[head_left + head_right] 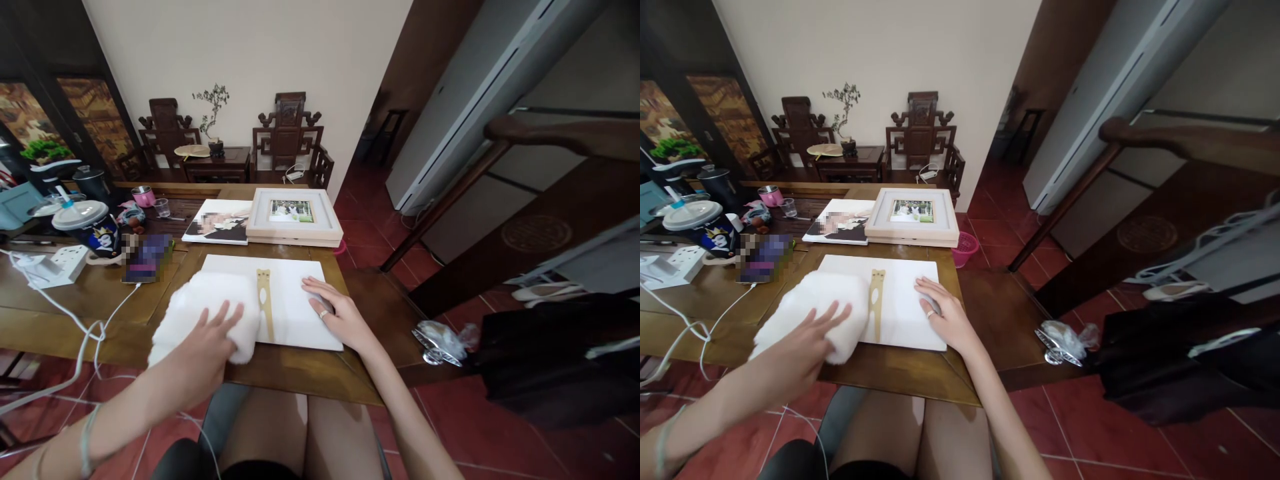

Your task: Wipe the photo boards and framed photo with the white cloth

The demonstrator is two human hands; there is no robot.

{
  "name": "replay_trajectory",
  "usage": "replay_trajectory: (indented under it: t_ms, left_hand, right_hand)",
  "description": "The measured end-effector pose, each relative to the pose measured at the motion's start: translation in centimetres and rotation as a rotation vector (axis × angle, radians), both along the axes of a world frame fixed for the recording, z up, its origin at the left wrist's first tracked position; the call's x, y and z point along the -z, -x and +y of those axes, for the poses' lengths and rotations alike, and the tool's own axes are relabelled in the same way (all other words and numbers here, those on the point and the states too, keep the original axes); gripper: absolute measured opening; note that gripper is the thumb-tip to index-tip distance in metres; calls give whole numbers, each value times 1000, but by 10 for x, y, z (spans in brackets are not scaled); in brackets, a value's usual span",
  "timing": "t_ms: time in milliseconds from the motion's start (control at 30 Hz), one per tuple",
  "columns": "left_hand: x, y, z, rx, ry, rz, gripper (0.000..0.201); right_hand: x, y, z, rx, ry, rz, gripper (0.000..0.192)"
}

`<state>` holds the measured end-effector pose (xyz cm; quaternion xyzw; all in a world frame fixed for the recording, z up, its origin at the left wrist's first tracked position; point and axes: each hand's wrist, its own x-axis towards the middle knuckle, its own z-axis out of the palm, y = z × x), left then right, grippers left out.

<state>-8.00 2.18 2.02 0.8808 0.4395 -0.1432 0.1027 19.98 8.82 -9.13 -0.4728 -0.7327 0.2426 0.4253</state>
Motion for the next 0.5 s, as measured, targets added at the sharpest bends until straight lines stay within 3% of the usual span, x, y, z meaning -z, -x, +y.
replay_trajectory:
  t_ms: [100,200,500]
  left_hand:
    - [-6,6,-27,13,76,-27,32]
    - [-3,9,-20,13,84,-54,33]
    - [14,-14,100,33,-46,-105,37]
  right_hand:
    - [0,0,0,0,0,9,29]
    - [0,0,0,1,-1,8,29]
    - [-1,0,0,-1,-2,12,28]
